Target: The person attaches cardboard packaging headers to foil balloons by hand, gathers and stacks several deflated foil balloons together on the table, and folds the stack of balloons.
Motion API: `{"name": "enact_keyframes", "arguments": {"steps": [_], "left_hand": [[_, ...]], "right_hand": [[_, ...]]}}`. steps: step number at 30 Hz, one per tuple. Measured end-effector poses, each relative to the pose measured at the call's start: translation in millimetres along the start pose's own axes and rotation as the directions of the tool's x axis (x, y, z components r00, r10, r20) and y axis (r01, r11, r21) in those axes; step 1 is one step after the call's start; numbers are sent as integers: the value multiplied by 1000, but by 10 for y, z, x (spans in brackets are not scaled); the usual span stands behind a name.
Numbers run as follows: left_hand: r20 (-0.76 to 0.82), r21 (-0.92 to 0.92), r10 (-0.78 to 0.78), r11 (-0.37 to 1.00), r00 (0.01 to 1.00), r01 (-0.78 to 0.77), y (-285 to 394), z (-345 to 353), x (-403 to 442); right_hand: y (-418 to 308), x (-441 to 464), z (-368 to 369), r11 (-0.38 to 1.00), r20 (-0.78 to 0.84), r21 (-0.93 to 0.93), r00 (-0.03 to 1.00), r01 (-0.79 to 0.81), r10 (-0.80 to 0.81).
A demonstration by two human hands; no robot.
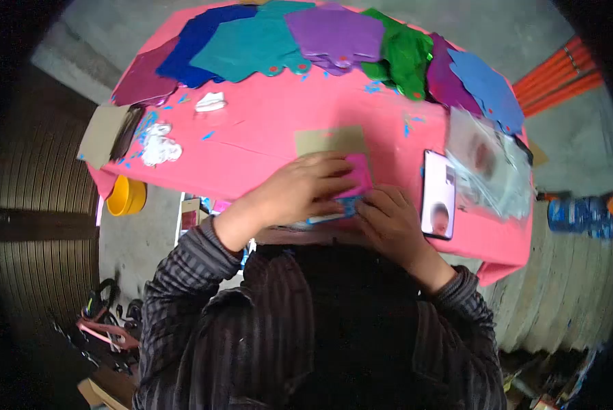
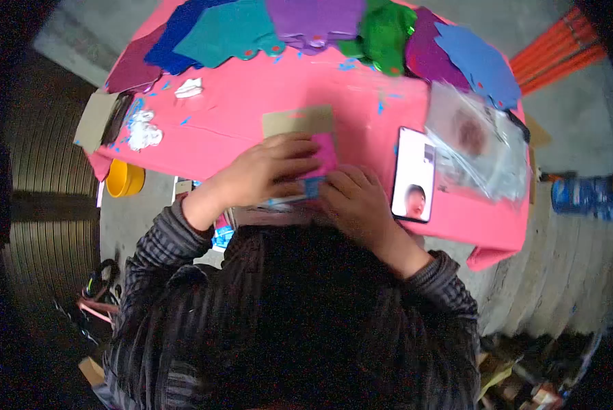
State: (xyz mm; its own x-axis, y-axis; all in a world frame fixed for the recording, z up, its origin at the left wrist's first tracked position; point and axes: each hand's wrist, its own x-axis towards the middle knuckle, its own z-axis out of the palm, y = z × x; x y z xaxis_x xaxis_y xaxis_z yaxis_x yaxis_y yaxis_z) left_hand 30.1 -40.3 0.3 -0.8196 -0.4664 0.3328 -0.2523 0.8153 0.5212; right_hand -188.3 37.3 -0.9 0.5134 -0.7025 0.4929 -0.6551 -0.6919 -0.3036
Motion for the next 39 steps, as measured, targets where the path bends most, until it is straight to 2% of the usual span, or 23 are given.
{"name": "enact_keyframes", "arguments": {"steps": [6, 12, 19, 22, 23, 24, 27, 28, 31, 36, 39], "left_hand": [[-26, 31, 72, 997, 997, -71, 3, 18, -10], [-55, 38, 44, 998, 998, -42, 26, 43, -49], [-133, 82, 29, 996, 991, -18, 11, 169, -85], [21, 183, 63, 981, 998, -66, 28, 133, -70], [22, 169, 75, 983, 997, -78, 27, 155, -72], [-4, 152, 96, 984, 995, -94, 13, 163, -82], [-59, 139, 121, 984, 991, -112, -24, 152, -105], [-35, 129, 98, 987, 995, -93, -6, 151, -105], [-3, 151, 46, 988, 999, -45, 22, 94, -78], [-152, 161, -32, 985, 988, 57, 75, 224, -103], [-185, 181, -75, 977, 980, 109, 153, 330, -147]], "right_hand": [[-11, 3, 2, 1000, 25, 7, 999, -26, 26], [-59, 77, -58, 999, 42, -19, 998, -42, 43], [-185, 446, -538, 999, 218, 20, 976, -31, 26], [-116, 720, -640, 997, 295, -75, 955, -12, 34], [-100, 739, -666, 992, 334, -123, 942, 1, 40], [-79, 709, -658, 991, 338, -134, 940, -8, 54], [41, 622, -447, 944, 540, -280, 785, -172, 303], [21, 601, -393, 946, 538, -278, 790, -164, 295], [-183, 462, -277, 931, 317, -226, 882, -288, 350], [-151, 370, -187, 952, 323, -229, 907, -201, 269], [12, 427, -269, 988, 388, -128, 912, -90, 134]]}}
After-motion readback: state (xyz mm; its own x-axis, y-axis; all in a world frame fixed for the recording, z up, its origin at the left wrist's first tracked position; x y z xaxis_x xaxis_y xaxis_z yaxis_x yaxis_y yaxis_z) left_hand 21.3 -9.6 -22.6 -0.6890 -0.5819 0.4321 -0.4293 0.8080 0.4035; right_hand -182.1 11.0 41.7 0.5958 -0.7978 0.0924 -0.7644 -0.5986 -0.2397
